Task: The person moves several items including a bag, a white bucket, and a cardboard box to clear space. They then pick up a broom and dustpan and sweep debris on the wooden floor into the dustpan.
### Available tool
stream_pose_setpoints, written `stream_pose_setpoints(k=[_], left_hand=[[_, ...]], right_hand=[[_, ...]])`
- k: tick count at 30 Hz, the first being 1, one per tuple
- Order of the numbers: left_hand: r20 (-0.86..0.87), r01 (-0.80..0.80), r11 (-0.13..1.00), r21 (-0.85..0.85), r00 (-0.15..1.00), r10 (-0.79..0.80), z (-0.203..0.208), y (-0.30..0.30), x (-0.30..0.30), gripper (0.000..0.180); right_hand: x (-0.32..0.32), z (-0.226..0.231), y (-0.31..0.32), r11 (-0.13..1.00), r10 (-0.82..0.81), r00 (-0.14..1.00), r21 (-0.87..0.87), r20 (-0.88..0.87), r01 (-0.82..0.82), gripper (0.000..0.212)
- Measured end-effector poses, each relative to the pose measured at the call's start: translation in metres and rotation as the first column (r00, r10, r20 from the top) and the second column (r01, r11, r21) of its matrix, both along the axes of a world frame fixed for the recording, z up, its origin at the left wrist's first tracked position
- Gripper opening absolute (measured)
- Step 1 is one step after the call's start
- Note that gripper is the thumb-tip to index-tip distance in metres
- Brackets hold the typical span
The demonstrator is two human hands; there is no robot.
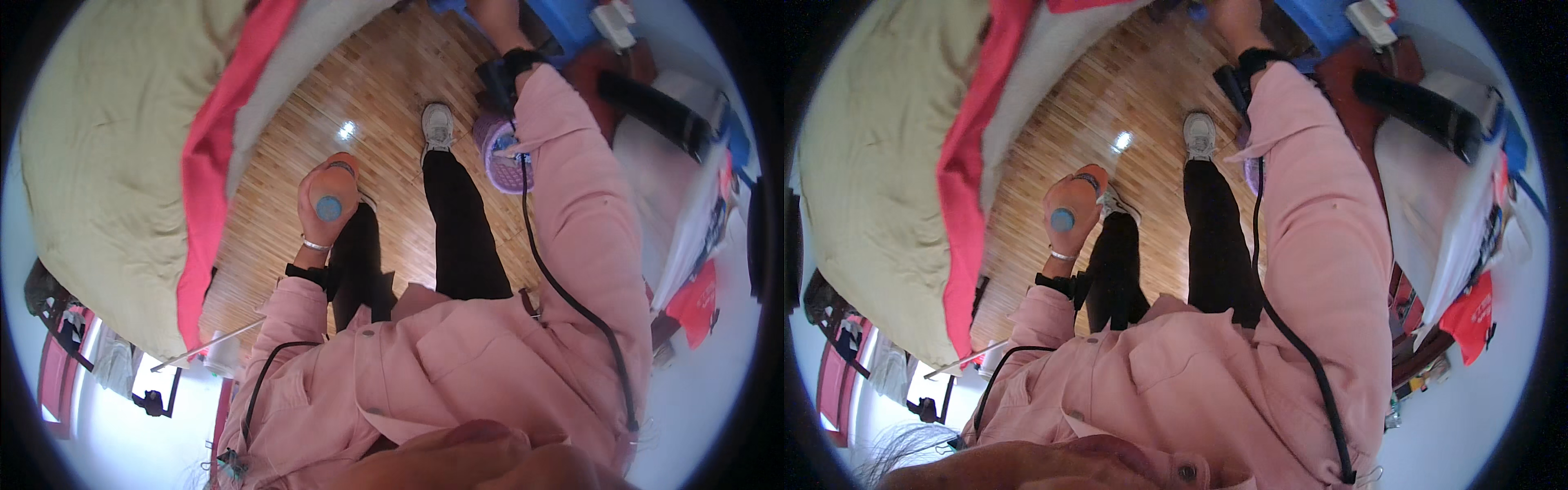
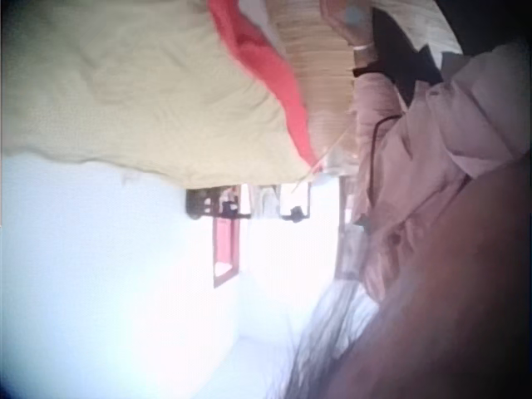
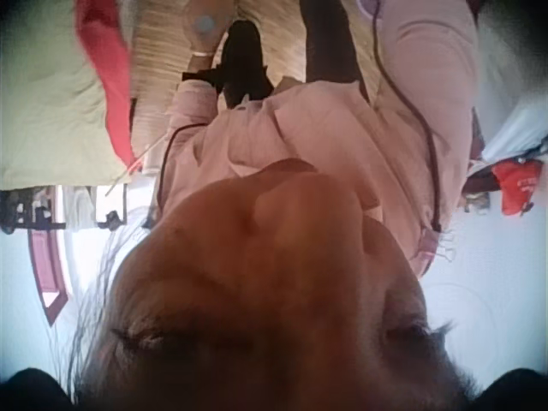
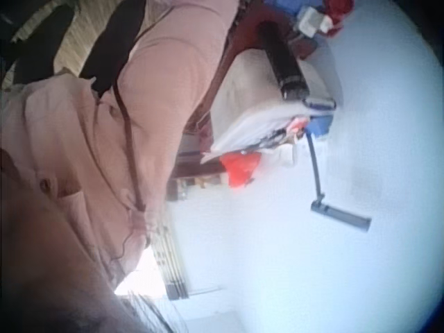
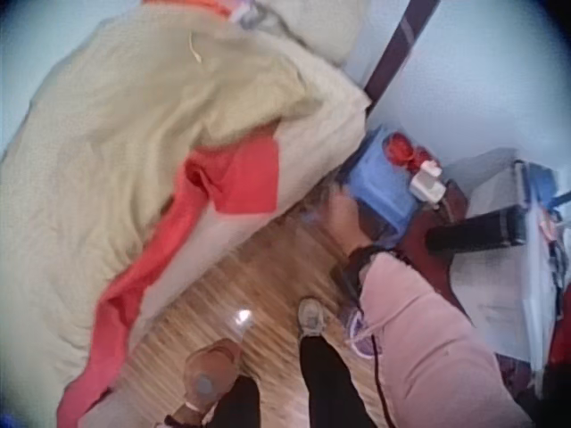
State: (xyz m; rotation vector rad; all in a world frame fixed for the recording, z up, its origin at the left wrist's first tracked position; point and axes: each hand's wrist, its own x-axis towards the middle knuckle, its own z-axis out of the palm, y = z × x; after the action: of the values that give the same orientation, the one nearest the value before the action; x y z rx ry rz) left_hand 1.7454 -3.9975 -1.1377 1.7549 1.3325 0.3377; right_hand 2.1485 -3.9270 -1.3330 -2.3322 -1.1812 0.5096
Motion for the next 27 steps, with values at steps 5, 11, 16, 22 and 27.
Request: stream_pose_setpoints(k=[5, 11, 16, 22, 27], left_hand=[[-0.055, -0.017, 0.988, -0.152, 0.998, 0.009, -0.087, -0.02, 0.001, 0.068], [-0.015, -0.037, 0.974, -0.224, 0.999, 0.035, -0.145, -0.021, -0.008, 0.051], [-0.058, 0.001, 0.985, -0.175, 0.998, -0.011, -0.178, -0.008, -0.016, 0.054], [-0.026, -0.014, 0.976, -0.219, 1.0, 0.008, -0.188, 0.031, -0.014, 0.06], [-0.068, -0.074, 0.952, -0.298, 0.996, 0.056, -0.193, 0.043, -0.011, 0.061]], right_hand=[[0.024, -0.13, 0.064, 0.929, 0.054, 0.998, 0.367, -0.025, -0.041, 0.042], [0.039, -0.208, 0.103, 0.976, 0.046, 0.996, 0.209, 0.072, -0.061, 0.042], [0.046, -0.246, 0.13, 0.988, 0.079, 0.995, 0.13, 0.057, -0.085, 0.043], [0.049, -0.273, 0.15, 0.994, 0.071, 0.997, 0.076, 0.026, -0.073, 0.044], [0.051, -0.283, 0.157, 0.995, 0.055, 0.998, 0.084, 0.0, -0.055, 0.045]])
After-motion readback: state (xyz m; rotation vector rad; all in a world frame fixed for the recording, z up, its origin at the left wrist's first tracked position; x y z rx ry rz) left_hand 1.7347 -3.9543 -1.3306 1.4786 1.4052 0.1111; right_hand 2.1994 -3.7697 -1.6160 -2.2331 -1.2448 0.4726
